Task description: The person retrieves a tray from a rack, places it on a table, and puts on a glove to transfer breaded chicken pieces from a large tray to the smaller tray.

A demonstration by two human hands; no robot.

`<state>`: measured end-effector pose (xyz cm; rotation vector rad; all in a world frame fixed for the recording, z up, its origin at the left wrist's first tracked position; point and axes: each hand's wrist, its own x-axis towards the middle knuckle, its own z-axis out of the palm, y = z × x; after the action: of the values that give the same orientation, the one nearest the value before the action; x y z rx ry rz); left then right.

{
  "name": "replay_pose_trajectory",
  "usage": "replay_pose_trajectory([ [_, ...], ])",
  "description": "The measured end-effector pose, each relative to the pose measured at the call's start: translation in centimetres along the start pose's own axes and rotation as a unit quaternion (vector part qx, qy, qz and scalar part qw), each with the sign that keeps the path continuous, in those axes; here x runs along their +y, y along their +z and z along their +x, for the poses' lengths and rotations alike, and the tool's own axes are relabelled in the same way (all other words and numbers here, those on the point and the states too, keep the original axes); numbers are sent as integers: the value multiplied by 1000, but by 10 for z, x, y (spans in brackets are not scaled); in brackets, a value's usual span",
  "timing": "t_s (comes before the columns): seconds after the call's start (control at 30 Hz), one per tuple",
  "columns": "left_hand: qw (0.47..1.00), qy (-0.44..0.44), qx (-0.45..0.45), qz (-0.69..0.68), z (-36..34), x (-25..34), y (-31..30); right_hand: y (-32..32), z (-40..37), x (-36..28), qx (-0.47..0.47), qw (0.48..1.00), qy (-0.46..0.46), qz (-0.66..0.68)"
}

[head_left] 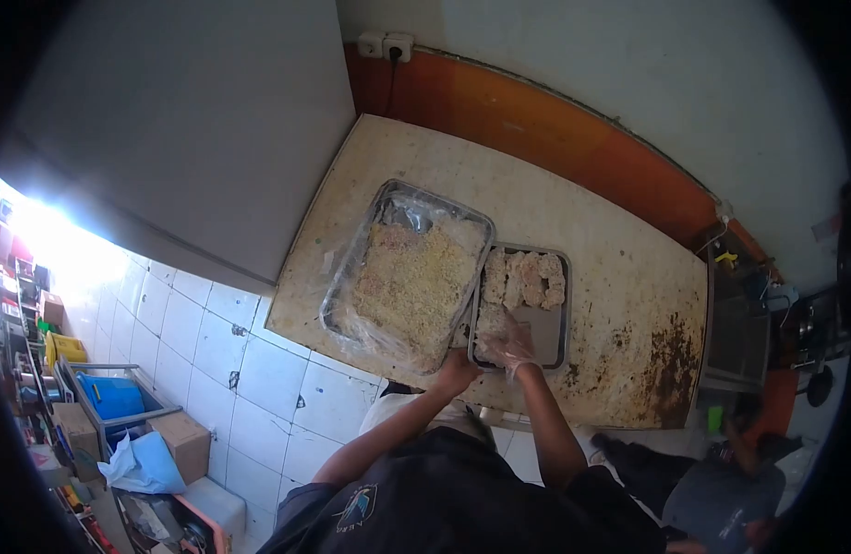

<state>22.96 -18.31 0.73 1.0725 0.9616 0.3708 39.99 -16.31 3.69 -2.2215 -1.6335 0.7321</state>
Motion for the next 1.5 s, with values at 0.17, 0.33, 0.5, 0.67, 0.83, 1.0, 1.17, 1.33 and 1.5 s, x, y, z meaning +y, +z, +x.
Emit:
replay_pose_trajectory([
  [0.17,991,-22,133,-6,-3,-22,4,-8,-8,-22,101,988,-77,-89],
  [0.33,991,118,60,35,-115,65,-64,-30,30,-74,-4,992,-102,67],
  [0.5,821,103,552,104,-97,31,-169,33,140,-159,34,925,-375,38],
  [0.67,890,-31,416,-182,-77,2,-178,3,191,-262,-295,919,-181,-188],
  [0.83,888,-39,354,-293,-78,13,-172,19,219,-249,-354,918,-104,-147],
  [1.0,891,-21,352,-286,-75,11,-174,-2,200,-254,-358,909,-156,-144],
  [1.17,890,-23,336,-307,-72,4,-176,-3,188,-232,-309,918,-216,-127],
  [1.33,892,-30,332,-305,-76,10,-176,2,181,-228,-247,925,-251,-145],
  [1.5,893,-26,330,-304,-75,9,-177,-22,170,-243,-223,920,-277,-163],
])
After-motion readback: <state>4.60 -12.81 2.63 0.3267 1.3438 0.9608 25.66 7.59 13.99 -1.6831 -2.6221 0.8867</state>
